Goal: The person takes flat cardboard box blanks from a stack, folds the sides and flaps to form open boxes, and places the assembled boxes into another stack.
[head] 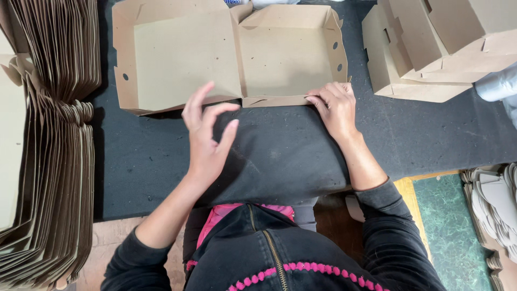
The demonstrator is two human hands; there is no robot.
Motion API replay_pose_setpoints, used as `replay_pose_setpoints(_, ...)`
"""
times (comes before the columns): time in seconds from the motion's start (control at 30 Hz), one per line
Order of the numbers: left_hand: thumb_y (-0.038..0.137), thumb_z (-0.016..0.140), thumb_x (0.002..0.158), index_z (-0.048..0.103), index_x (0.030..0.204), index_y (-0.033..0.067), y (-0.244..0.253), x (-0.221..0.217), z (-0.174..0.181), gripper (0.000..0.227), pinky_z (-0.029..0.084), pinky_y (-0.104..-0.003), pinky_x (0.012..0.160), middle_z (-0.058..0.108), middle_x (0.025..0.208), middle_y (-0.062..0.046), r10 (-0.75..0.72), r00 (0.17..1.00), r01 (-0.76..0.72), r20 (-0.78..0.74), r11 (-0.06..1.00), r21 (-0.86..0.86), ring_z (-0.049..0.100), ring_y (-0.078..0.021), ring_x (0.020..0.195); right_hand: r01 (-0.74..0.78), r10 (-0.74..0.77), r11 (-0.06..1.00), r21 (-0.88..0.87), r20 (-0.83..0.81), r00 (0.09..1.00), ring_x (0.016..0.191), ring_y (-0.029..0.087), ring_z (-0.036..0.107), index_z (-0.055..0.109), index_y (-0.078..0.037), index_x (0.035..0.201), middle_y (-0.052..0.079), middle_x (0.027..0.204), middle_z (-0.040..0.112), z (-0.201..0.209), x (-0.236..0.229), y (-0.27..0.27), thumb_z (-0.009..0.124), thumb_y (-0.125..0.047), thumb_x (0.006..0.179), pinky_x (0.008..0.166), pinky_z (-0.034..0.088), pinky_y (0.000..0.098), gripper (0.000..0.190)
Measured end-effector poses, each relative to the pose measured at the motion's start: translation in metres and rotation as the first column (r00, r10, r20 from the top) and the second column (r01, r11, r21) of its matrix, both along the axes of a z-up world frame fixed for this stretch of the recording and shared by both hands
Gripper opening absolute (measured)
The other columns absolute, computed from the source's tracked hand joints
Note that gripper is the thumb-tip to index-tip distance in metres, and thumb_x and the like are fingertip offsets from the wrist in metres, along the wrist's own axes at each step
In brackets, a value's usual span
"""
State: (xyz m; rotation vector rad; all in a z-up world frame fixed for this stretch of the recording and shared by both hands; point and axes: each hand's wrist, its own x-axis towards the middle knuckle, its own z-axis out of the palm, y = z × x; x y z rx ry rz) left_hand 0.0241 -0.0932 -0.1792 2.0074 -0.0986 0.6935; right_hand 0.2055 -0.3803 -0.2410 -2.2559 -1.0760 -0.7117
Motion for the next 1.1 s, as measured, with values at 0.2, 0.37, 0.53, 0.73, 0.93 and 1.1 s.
replay_pose_setpoints(0.2,0.004,0.08,0.096,0.065,0.093,0.0064,-0.004,0.071,-0.021,0.015,0.013,-0.071,0.121,0.056,0.152,-0.011,-0.063,0.981,-0.102,0.185,0.642,0.76,0.033,-0.0385,0.15,-0.067,0.063,0.995,0.07,0.057,0.996,0.081,0.03,0.067,0.078,-0.011,0.092,0.004,0.081,0.068,-0.002,-0.001,0.002,0.083,-0.015,0.095,0.083,0.046,0.0412,0.007)
replay_pose_setpoints(0.37,0.007,0.078,0.096,0.069,0.089,0.0071,-0.004,0.098,-0.032,0.011,0.011,-0.071,0.123,0.059,0.15,-0.01,-0.076,0.986,-0.091,0.148,0.496,0.864,0.032,-0.0373,0.153,-0.063,0.058,0.992,0.105,0.047,0.997,0.079,0.029,0.068,0.079,-0.011,0.093,0.005,0.08,0.069,-0.002,-0.003,0.002,0.083,-0.016,0.095,0.084,0.048,0.0417,0.007)
replay_pose_setpoints(0.53,0.004,0.077,0.094,0.072,0.085,0.0039,-0.013,0.103,-0.035,0.01,0.008,-0.07,0.124,0.061,0.145,-0.013,-0.086,0.996,0.016,0.036,0.537,0.843,0.031,-0.0373,0.153,-0.062,0.058,0.991,0.12,0.035,0.998,0.08,0.026,0.068,0.08,-0.013,0.094,0.002,0.08,0.07,-0.006,-0.001,0.003,0.083,-0.016,0.094,0.084,0.046,0.0399,0.005)
replay_pose_setpoints(0.73,0.009,0.075,0.096,0.076,0.095,0.0034,-0.017,0.1,-0.037,0.006,0.008,-0.065,0.128,0.065,0.139,-0.012,-0.073,0.997,0.013,0.024,0.466,0.885,0.034,-0.0331,0.152,-0.033,0.034,0.993,0.111,-0.012,0.999,0.075,0.026,0.064,0.08,-0.012,0.095,0.003,0.076,0.066,-0.003,0.001,-0.004,0.083,-0.018,0.095,0.082,0.044,0.0383,0.007)
replay_pose_setpoints(0.93,0.006,0.078,0.093,0.066,0.097,0.0042,0.008,0.075,-0.046,0.013,0.021,-0.066,0.122,0.066,0.129,-0.013,-0.084,0.986,-0.059,0.144,0.631,0.773,0.043,-0.0371,0.144,-0.049,0.058,0.996,0.076,-0.125,0.99,0.074,0.029,0.063,0.08,-0.011,0.098,0.005,0.075,0.065,0.004,0.01,-0.032,0.083,-0.019,0.095,0.083,0.044,0.0404,0.01)
replay_pose_setpoints(1.1,0.013,0.074,0.094,0.059,0.099,0.0098,0.078,0.016,-0.033,0.016,0.027,-0.063,0.12,0.064,0.138,-0.009,-0.035,0.997,-0.013,0.066,0.79,0.613,0.046,-0.0388,0.141,-0.017,0.007,0.999,-0.042,-0.235,0.972,0.079,0.034,0.063,0.079,-0.008,0.099,0.01,0.08,0.068,0.017,0.005,-0.061,0.083,-0.017,0.094,0.086,0.045,0.042,0.011)
